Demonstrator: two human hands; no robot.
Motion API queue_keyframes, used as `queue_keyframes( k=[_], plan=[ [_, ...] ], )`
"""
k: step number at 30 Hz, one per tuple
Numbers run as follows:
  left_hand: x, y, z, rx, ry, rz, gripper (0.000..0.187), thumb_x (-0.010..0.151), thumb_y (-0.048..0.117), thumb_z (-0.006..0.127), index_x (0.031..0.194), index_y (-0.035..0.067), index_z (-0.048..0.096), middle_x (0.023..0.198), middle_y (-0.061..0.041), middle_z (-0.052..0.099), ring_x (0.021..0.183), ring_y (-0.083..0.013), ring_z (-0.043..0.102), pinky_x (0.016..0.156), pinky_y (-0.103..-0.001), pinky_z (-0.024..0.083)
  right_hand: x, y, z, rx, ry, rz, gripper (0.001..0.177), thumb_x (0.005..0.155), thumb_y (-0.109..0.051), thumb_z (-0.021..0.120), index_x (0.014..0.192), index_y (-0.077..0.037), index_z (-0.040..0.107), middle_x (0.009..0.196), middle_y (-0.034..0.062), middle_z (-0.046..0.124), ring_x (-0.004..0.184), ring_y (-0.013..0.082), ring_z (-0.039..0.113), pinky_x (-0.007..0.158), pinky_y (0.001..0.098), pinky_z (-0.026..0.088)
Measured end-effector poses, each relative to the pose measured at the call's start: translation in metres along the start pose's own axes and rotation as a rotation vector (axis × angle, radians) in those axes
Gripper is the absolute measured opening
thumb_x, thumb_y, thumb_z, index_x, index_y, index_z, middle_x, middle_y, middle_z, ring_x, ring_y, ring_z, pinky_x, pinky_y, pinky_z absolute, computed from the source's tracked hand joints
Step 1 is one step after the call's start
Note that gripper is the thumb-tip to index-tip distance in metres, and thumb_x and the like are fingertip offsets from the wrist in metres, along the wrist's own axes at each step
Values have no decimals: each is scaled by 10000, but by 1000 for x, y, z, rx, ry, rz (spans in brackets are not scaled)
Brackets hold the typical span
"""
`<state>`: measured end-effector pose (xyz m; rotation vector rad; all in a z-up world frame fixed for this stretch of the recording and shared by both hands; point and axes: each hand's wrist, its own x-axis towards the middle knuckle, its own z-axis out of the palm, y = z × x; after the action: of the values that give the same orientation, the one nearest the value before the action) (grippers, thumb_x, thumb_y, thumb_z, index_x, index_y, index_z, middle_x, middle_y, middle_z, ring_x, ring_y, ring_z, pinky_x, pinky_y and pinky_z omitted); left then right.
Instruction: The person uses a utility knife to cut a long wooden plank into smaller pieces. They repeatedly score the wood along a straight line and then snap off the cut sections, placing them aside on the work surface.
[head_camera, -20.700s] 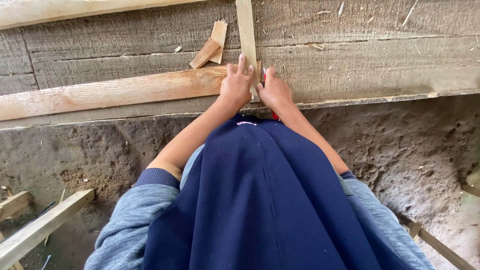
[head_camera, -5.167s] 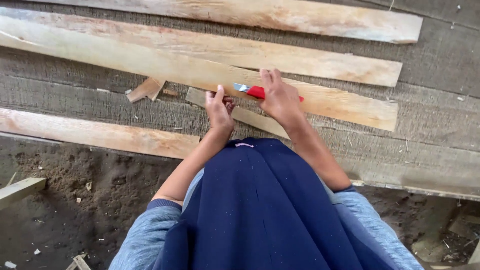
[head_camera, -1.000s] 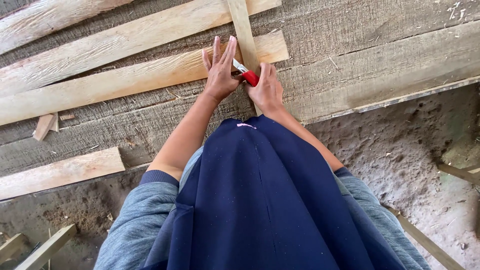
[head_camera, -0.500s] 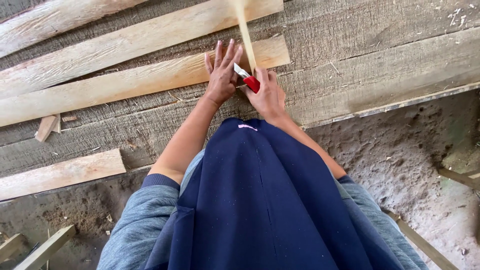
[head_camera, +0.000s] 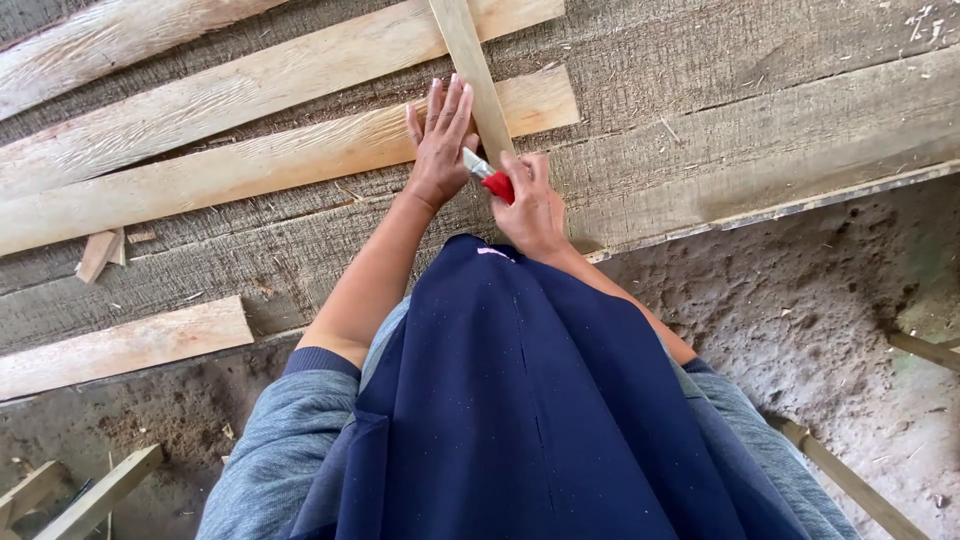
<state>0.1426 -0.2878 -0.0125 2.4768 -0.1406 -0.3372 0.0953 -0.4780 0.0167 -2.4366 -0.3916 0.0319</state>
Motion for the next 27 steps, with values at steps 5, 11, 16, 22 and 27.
queue_keyframes(
  k=[5, 11, 16, 22, 27],
  plan=[
    [-1, 16, -14, 145, -73, 48, 933, 901, 281, 667, 1680, 125, 177, 1732, -18, -1, 1516, -336, -227, 1175, -639, -197, 8, 9, 1, -49, -147, 280, 723, 873, -353, 832, 1442, -145, 437, 1151, 128, 495, 832, 340, 670, 627, 510, 574],
    [1, 34, -31, 150, -207, -25, 1047, 876, 361, 697, 1682, 165, 58, 1724, 36, -91, 1455, -335, -331, 1131, -646, -259, 7, 14, 7, 29, -158, 290, 721, 857, -366, 828, 1445, -181, 453, 1192, 118, 498, 883, 351, 662, 646, 530, 569],
    [2, 31, -24, 213, -185, -21, 995, 917, 435, 676, 1688, 160, 109, 1726, 40, -64, 1472, -343, -295, 1143, -641, -226, 10, 17, 0, 56, -152, 247, 698, 873, -347, 817, 1446, -163, 463, 1200, 126, 517, 929, 330, 662, 652, 501, 580],
    [0, 34, -28, 195, -224, -58, 983, 996, 625, 600, 1690, 208, 43, 1707, 94, -132, 1459, -300, -333, 1137, -637, -249, 26, 1, -38, 549, -70, 575, 140, 1057, -278, 581, 1094, -151, 536, 723, -25, 504, 560, 72, 385, 496, 243, 390],
    [1, 28, -22, 192, -185, -35, 989, 978, 563, 674, 1695, 211, 91, 1717, 89, -89, 1476, -323, -304, 1138, -657, -227, 47, 7, -57, 509, -131, 663, 284, 1034, -306, 643, 1150, -98, 490, 771, 10, 539, 504, 107, 562, 500, 224, 579]
  ],
)
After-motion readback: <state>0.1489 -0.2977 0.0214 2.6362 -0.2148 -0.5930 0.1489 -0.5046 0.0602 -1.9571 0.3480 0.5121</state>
